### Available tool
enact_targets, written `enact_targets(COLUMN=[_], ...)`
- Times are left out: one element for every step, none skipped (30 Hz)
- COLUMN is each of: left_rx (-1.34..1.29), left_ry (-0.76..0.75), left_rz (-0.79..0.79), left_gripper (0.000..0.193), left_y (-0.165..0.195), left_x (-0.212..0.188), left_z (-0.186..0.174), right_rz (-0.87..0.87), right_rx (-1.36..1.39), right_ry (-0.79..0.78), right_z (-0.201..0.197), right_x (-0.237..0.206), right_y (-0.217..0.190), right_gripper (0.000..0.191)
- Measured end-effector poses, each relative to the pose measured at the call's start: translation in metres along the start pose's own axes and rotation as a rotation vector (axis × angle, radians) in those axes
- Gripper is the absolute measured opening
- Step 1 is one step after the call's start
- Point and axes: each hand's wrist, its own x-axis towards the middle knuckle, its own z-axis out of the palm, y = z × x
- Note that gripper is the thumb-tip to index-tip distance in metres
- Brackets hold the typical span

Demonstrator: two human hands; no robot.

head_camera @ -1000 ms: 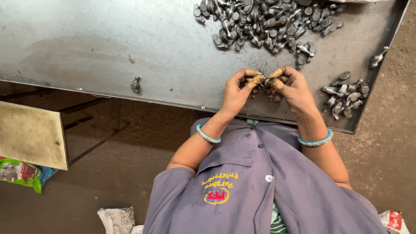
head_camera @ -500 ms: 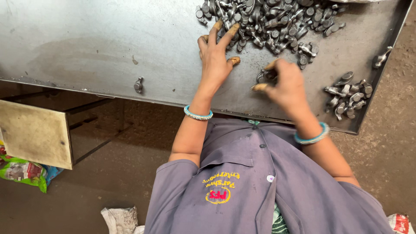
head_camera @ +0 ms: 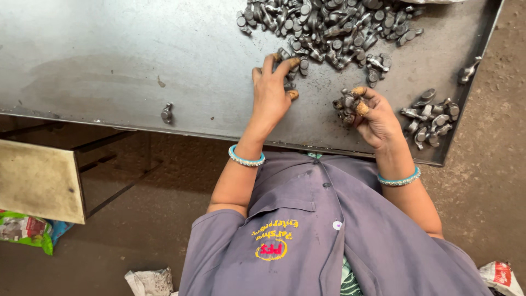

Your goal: The person sits at a metal table and sorts through a pile of small metal castings, picking up pieces one at a time, turning them in their hands, and placing them into separate groups on the table. They occasionally brush debris off the pieces and gather sorted pieces together.

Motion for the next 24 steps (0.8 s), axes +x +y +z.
enact_targets(left_rx=[0.001,0.003,-0.004,-0.011,-0.016,-0.034,-0.053,-0.072,-0.101,-0.129,-0.155,-0.176,-0.196,-0.217,-0.251,-0.286,-0.322,-0.335,-0.347,-0.36,-0.4,-0.44,-0.48,-0.479], left_ry=[-0.009,-0.017,-0.026,-0.034,-0.042,-0.049,-0.057,-0.065,-0.073,-0.079,-0.084,-0.101,-0.118,-0.135,-0.137,-0.139,-0.144,-0.116,-0.088,-0.06,-0.066,-0.071,-0.076,-0.102], left_rz=[0.008,0.015,0.014,0.011,0.006,0.01,0.013,0.017,0.012,0.005,-0.002,-0.012,-0.023,-0.034,-0.038,-0.042,-0.046,-0.014,0.018,0.05,0.041,0.034,0.028,-0.041], left_gripper=[0.075,0.075,0.075,0.074,0.074,0.074,0.074,0.075,0.074,0.073,0.072,0.07,0.068,0.066,0.066,0.065,0.064,0.065,0.067,0.068,0.064,0.061,0.057,0.057], left_y=[0.002,0.004,0.006,0.008,0.01,0.011,0.012,0.013,0.015,0.016,0.018,0.02,0.021,0.022,0.024,0.025,0.025,0.024,0.022,0.022,0.02,0.017,0.015,0.013], left_x=[-0.004,-0.007,-0.01,-0.013,-0.016,-0.018,-0.02,-0.023,-0.025,-0.027,-0.029,-0.031,-0.034,-0.037,-0.04,-0.043,-0.046,-0.047,-0.048,-0.049,-0.05,-0.049,-0.048,-0.047], left_z=[0.002,0.004,0.006,0.008,0.011,0.013,0.016,0.019,0.023,0.028,0.032,0.036,0.04,0.044,0.047,0.05,0.052,0.053,0.053,0.053,0.052,0.049,0.048,0.046], right_rz=[0.031,0.062,0.095,0.097,0.102,0.106,0.102,0.098,0.095,0.124,0.153,0.181,0.166,0.15,0.131,0.056,-0.018,-0.163,-0.305,-0.442,-0.453,-0.465,-0.476,-0.436], right_rx=[0.021,0.043,0.066,0.06,0.055,0.049,0.035,0.022,0.01,-0.071,-0.151,-0.232,-0.371,-0.509,-0.648,-0.681,-0.713,-0.474,-0.229,0.018,-0.113,-0.244,-0.377,-0.669], right_ry=[0.03,0.058,0.084,0.088,0.091,0.094,0.1,0.105,0.11,0.067,0.021,-0.027,-0.074,-0.12,-0.165,-0.127,-0.084,-0.083,-0.089,-0.099,-0.095,-0.091,-0.087,-0.028], right_z=[-0.003,-0.005,-0.007,-0.008,-0.007,-0.007,-0.008,-0.008,-0.008,-0.007,-0.007,-0.004,-0.002,-0.001,0.003,0.006,0.01,0.014,0.02,0.025,0.031,0.037,0.043,0.05], right_x=[-0.002,-0.003,-0.004,-0.005,-0.006,-0.007,-0.009,-0.01,-0.011,-0.012,-0.014,-0.014,-0.012,-0.011,-0.009,-0.006,-0.004,-0.002,0.002,0.005,0.008,0.011,0.014,0.018], right_y=[-0.001,-0.001,-0.001,-0.001,-0.001,0.0,0.0,0.0,-0.001,-0.004,-0.009,-0.014,-0.021,-0.033,-0.042,-0.05,-0.062,-0.068,-0.071,-0.071,-0.068,-0.065,-0.06,-0.048], right_gripper=[0.039,0.04,0.042,0.041,0.04,0.039,0.038,0.037,0.036,0.034,0.032,0.03,0.029,0.028,0.027,0.025,0.024,0.027,0.031,0.035,0.034,0.033,0.033,0.031])
